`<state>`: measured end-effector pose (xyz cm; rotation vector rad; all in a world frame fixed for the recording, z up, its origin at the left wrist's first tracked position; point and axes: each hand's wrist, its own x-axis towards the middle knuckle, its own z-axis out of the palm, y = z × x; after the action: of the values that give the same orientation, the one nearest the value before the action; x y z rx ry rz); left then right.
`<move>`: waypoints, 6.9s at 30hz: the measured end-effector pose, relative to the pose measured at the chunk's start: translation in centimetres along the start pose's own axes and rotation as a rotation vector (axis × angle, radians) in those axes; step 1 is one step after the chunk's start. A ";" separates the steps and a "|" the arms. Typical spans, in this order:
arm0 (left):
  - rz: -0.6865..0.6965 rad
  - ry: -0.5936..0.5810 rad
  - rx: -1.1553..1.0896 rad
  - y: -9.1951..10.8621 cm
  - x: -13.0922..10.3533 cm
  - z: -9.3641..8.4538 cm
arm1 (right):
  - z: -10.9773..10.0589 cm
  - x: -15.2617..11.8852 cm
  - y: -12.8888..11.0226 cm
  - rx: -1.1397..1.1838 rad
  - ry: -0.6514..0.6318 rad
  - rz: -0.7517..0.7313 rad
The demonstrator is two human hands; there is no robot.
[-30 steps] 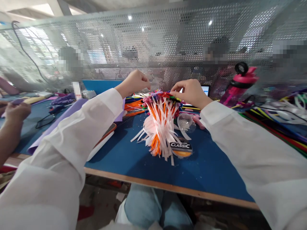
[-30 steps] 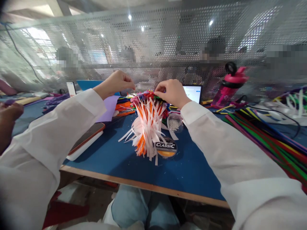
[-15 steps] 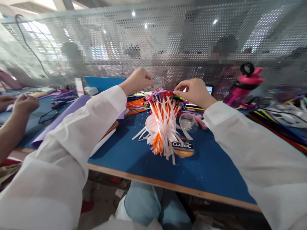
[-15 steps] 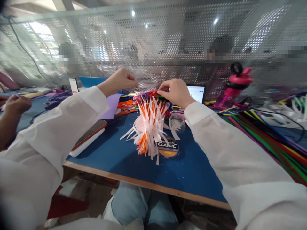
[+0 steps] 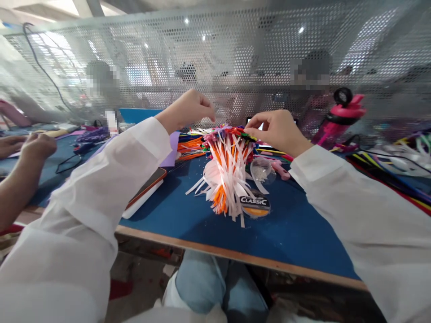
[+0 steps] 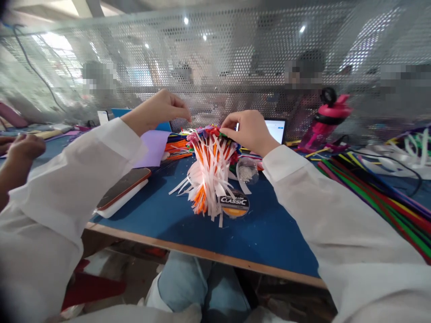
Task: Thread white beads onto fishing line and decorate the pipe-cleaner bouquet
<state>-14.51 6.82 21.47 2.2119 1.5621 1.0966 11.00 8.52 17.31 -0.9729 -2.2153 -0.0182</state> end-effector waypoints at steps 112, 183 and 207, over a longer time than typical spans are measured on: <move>0.511 0.342 -0.314 5.1 -12.5 18.9 | 0.3 -12.7 3.9 0.989 -0.084 0.598; -0.347 0.146 -1.236 3.8 -10.2 21.9 | 3.2 -15.2 8.7 -0.103 -0.377 0.370; -0.355 0.146 -1.175 3.2 -10.4 22.9 | 8.5 -14.9 8.4 -0.640 -0.425 0.113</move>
<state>1.68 1.64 2.61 1.0478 0.8599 1.5040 18.34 7.34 -0.29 -1.5604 -2.5955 -0.5436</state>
